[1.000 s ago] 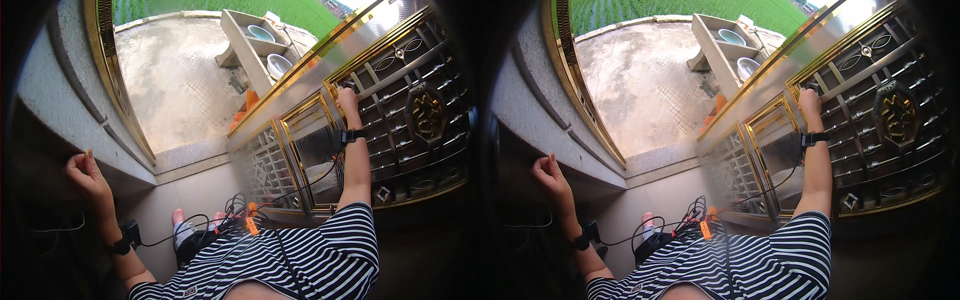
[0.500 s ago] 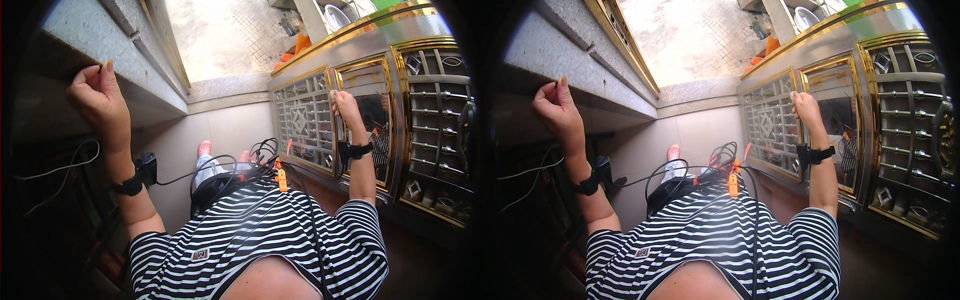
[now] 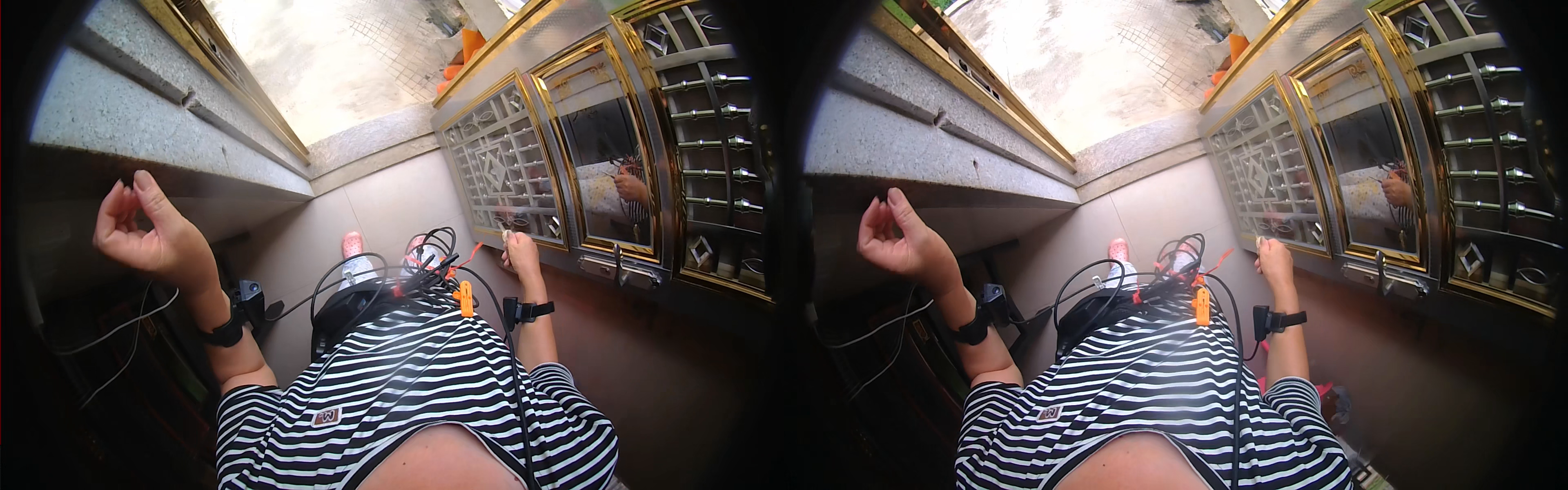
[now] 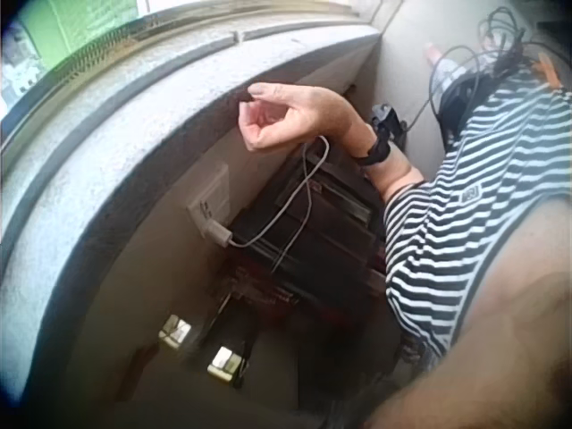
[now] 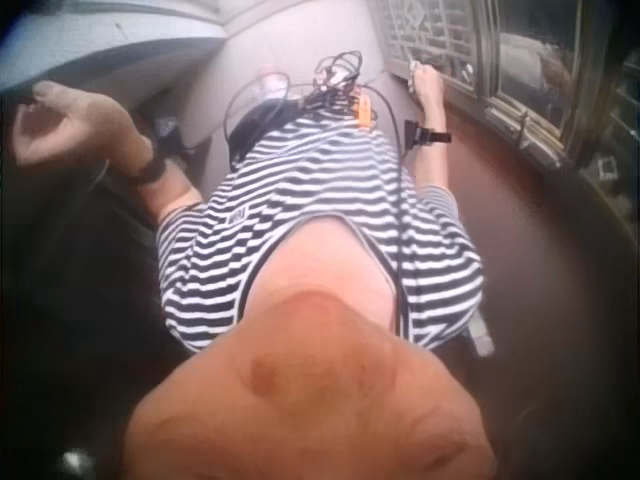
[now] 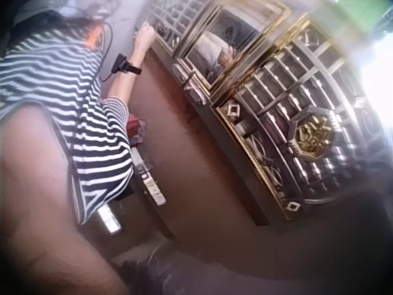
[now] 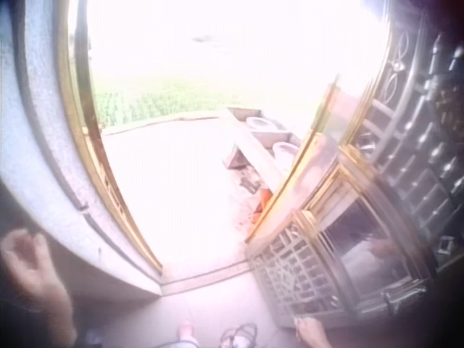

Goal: The person wipes the various metallic components and glass panels of a decorative door with a cloth, including the frames, handles, and small hexagonal elements.

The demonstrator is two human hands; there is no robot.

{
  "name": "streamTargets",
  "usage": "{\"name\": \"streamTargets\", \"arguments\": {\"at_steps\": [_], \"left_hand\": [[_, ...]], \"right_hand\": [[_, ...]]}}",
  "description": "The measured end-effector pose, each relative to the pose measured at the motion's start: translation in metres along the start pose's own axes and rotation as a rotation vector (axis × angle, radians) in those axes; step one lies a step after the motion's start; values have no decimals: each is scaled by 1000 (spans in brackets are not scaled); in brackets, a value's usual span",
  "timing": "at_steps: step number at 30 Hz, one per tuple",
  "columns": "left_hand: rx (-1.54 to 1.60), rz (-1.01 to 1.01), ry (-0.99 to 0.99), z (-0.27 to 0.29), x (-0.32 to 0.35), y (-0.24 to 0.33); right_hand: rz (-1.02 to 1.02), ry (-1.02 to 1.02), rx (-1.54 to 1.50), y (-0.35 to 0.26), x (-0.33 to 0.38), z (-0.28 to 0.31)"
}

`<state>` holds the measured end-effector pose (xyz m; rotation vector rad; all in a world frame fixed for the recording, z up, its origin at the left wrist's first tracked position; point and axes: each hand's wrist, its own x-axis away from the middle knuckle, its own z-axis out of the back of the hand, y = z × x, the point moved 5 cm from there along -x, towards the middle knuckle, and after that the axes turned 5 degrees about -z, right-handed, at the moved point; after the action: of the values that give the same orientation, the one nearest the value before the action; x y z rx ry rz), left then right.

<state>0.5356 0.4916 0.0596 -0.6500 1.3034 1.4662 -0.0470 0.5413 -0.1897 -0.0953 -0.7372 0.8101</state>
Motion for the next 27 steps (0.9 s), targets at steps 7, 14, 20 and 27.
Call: {"name": "streamTargets", "arguments": {"at_steps": [7,14,20,27], "left_hand": [[-545,-430,88,-17,-16,39],[-834,-297,119,-24,5,-8],[-771,-275,67,-27,2,-4],[-759,-131,13,-27,2,-13]], "right_hand": [[-131,12,-100,58,11,-8],[-110,-23,-136,70,-49,15],[-11,-23,10,57,-99,47],[63,-27,47,64,-134,52]]}}
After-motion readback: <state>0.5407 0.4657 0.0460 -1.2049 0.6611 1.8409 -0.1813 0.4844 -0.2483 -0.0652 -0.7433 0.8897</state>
